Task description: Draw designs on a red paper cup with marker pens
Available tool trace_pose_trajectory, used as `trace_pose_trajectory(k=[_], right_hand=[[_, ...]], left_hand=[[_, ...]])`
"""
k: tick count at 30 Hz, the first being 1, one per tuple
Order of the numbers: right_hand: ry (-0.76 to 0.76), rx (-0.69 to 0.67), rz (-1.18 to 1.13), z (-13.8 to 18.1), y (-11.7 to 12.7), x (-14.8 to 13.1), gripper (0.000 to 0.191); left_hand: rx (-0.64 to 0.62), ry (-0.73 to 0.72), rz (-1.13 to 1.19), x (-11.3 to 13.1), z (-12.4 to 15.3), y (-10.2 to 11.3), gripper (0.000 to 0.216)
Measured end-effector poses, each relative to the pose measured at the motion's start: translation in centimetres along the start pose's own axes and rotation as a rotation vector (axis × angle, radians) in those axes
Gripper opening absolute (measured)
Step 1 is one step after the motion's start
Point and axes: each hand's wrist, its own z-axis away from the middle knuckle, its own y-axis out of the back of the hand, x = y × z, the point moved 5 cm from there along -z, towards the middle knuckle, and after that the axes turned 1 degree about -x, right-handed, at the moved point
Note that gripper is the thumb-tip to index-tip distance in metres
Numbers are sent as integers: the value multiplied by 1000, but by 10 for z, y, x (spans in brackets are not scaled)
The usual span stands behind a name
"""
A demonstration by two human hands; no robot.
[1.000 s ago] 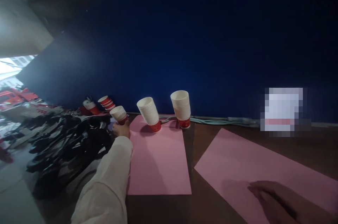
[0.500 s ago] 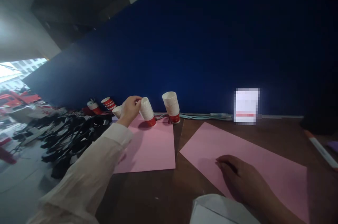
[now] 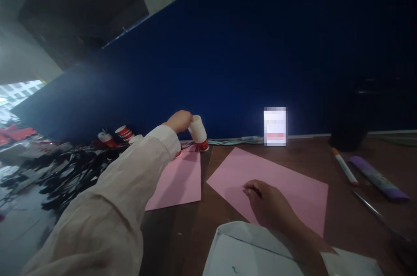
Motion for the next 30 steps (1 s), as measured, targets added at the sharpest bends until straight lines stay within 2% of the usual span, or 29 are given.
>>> trace_pose_trajectory(k=[13, 25, 30], right_hand=[[3, -13, -7, -1, -1, 0, 32], [-11, -10, -10, 0, 2, -2, 33], [1, -1, -19, -1, 0, 0, 31]], left_hand=[[-88, -47, -22, -8, -3, -5, 29], [-72, -44, -61, -8, -7, -9, 25], [-42, -44, -54, -6, -4, -2, 24]])
